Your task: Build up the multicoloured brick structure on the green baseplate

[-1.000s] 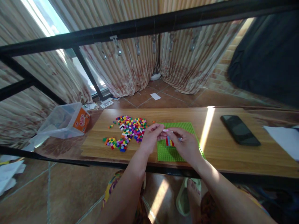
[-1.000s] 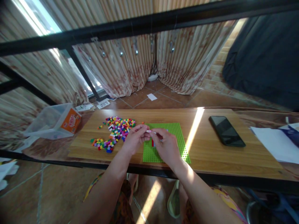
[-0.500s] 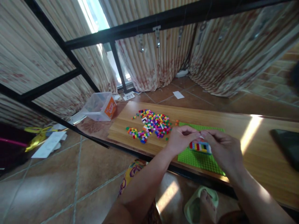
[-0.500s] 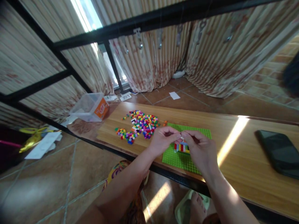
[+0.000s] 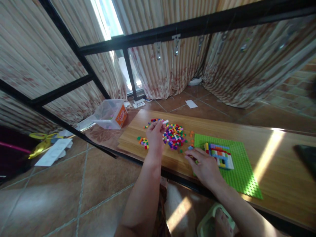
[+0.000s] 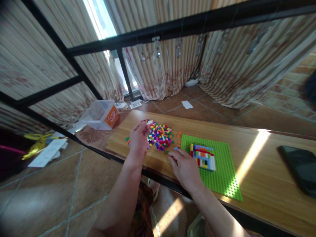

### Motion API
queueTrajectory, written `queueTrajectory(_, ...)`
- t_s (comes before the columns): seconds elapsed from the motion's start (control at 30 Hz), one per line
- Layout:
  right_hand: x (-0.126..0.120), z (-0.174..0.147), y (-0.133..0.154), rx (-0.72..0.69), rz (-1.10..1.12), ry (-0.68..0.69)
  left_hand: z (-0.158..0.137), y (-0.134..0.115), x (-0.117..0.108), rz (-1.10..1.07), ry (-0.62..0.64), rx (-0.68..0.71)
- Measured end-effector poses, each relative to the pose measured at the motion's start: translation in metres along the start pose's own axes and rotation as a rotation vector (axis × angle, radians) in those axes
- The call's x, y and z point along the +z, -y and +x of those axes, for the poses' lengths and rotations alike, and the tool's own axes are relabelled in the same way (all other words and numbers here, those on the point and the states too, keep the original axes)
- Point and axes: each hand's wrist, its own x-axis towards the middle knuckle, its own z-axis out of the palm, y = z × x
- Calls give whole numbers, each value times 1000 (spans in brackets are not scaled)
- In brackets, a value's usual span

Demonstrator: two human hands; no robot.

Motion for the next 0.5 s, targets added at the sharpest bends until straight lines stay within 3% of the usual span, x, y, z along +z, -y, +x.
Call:
queueTrajectory(0.13,20,9,1,-16,-191,59,8,-11,-10,-34,-56,-19)
queueTrajectory(0.3,29,19,0,-28,-195,7,2,-1,-6,20,68,-121)
queueTrajectory(0.4,25,21,-1,-1,-139,-65,-12,15,2,148,151,-206)
queueTrajectory(0.5,10,20,-2,72,-66,-219,-29,32,9,276,228,-242)
